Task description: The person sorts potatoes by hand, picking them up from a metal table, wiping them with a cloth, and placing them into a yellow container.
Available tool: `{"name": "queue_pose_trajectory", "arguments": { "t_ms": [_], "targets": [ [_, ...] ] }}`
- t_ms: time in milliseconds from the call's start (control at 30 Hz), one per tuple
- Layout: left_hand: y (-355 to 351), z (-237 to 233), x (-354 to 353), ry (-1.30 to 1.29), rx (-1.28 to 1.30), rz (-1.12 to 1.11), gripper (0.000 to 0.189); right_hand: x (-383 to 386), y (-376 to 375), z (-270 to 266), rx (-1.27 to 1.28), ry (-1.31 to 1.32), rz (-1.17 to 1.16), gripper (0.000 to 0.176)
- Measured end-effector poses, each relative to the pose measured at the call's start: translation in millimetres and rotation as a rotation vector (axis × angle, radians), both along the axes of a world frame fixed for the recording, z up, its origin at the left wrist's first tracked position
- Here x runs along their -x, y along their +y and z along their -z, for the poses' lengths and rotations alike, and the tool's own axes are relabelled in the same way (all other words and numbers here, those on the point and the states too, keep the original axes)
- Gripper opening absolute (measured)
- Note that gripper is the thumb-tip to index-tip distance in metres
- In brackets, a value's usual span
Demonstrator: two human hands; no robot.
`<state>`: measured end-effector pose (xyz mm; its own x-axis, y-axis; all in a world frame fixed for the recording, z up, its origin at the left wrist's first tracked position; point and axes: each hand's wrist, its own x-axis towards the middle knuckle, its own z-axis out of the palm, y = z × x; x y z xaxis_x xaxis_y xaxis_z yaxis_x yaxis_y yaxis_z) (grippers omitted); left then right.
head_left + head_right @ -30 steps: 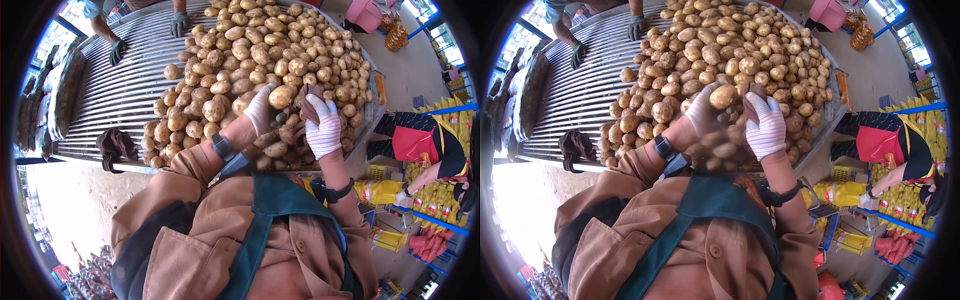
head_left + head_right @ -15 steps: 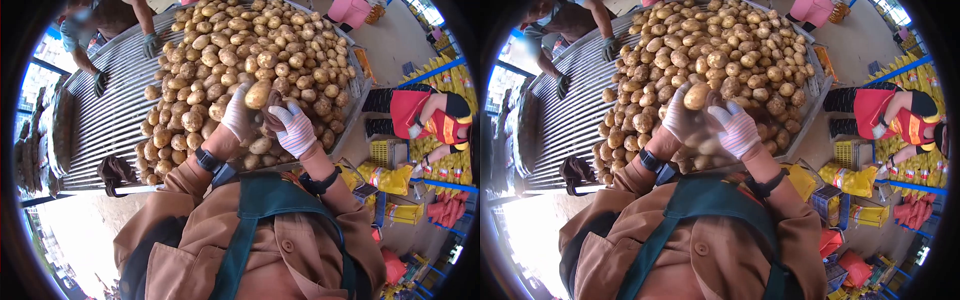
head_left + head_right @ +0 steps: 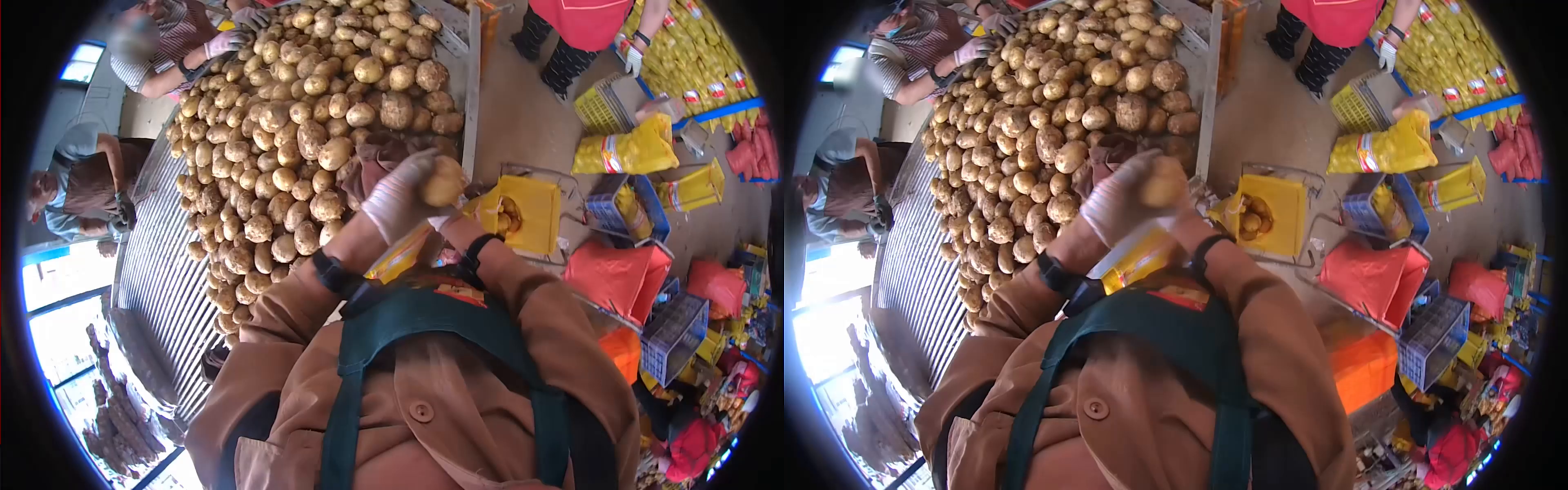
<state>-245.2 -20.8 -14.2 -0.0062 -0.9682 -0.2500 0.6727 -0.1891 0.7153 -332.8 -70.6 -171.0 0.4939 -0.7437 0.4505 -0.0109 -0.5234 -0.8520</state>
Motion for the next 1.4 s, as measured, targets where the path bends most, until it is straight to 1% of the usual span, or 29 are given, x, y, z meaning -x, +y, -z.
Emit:
{"name": "queue_pose_trajectory", "arguments": {
  "t_ms": [67,133,200,233,267,300,367,400,433,467,500,533,567,600,633,667,700,733,767,833,867,1000,1100,1133,1200,1233,1267,1367,1400],
  "targets": [
    [-23,44,35,-0.419,0.222,0.084,0.044,-6,-13,-2,-0.036,-0.021,-0.022,0.045],
    [-41,19,70,-0.344,-0.112,0.143,0.047,-2,-12,-15,-0.08,-0.015,-0.024,0.047],
    [-59,-11,93,-0.212,-0.416,0.268,0.051,13,-11,-29,0.146,0.214,0.022,0.053],
    [-66,-11,96,-0.345,-0.433,0.369,0.053,14,-13,-35,0.208,0.178,0.008,0.053],
    [-66,-4,97,-0.587,-0.348,0.355,0.055,16,-16,-41,0.271,0.143,-0.005,0.053],
    [-63,3,94,-0.83,-0.268,0.329,0.057,14,-15,-29,0.235,0.177,0.028,0.052],
    [-58,14,74,-0.904,-0.093,0.189,0.054,12,-13,-1,0.142,0.319,0.134,0.051],
    [-56,19,63,-0.945,-0.007,0.12,0.053,9,-19,39,0.075,0.425,0.114,0.05],
    [-57,9,49,-0.726,-0.097,0.031,0.049,6,-26,78,0.014,0.536,0.092,0.05],
    [-59,4,31,-0.767,-0.092,-0.096,0.044,4,-29,80,-0.092,0.353,0.019,0.049],
    [-58,-23,7,-0.581,-0.168,-0.063,0.044,1,-32,81,-0.2,0.174,-0.051,0.048],
    [-59,-31,-15,-0.497,-0.232,-0.127,0.041,8,-32,-10,0.121,0.098,0.12,0.042],
    [-65,-29,-38,-0.721,-0.174,-0.212,0.04,6,-41,-27,0.145,-0.026,0.114,0.048],
    [-73,-5,-65,-0.77,-0.088,-0.321,0.036,8,-47,-15,0.13,0.031,0.174,0.052],
    [-79,-8,-88,-0.887,-0.121,-0.341,0.037,14,-49,-4,0.115,0.09,0.233,0.055],
    [-88,7,-111,-1.168,0.001,-0.434,0.036,18,-48,-4,0.126,0.172,0.221,0.057],
    [-94,-16,-125,-1.376,-0.115,-0.325,0.032,18,-45,-13,0.138,0.251,0.211,0.058],
    [-108,-6,-145,-1.462,-0.127,-0.278,0.034,19,-43,-17,0.149,0.332,0.201,0.06],
    [-122,4,-160,-1.546,-0.134,-0.224,0.036,20,-40,-15,0.14,0.335,0.191,0.06],
    [-147,-11,-166,-1.929,-0.205,-0.053,0.048,22,-42,-12,0.133,0.341,0.188,0.062],
    [-164,0,-173,-1.999,-0.257,0.016,0.061,22,-41,-11,0.12,0.346,0.195,0.062],
    [-203,27,-180,-2.071,-0.449,0.142,0.07,21,-42,-11,0.165,0.351,0.214,0.063],
    [-218,44,-197,-2.0,-0.42,0.294,0.076,24,-44,-11,0.165,0.346,0.207,0.063],
    [-216,43,-200,-1.933,-0.368,0.242,0.077,23,-44,-11,0.163,0.347,0.21,0.064],
    [-200,35,-203,-1.627,-0.185,-0.068,0.068,22,-41,-11,0.151,0.34,0.212,0.064],
    [-189,20,-201,-1.462,-0.098,-0.216,0.064,23,-42,-10,0.147,0.332,0.207,0.064],
    [-180,1,-201,-1.123,-0.152,-0.239,0.07,23,-42,-11,0.144,0.322,0.199,0.064],
    [-127,-38,-199,-0.054,-0.037,-0.286,0.058,19,-41,-17,0.184,0.37,0.233,0.053],
    [-107,-45,-200,0.193,0.035,-0.225,0.053,18,-41,-18,0.207,0.375,0.261,0.049]
  ]
}}
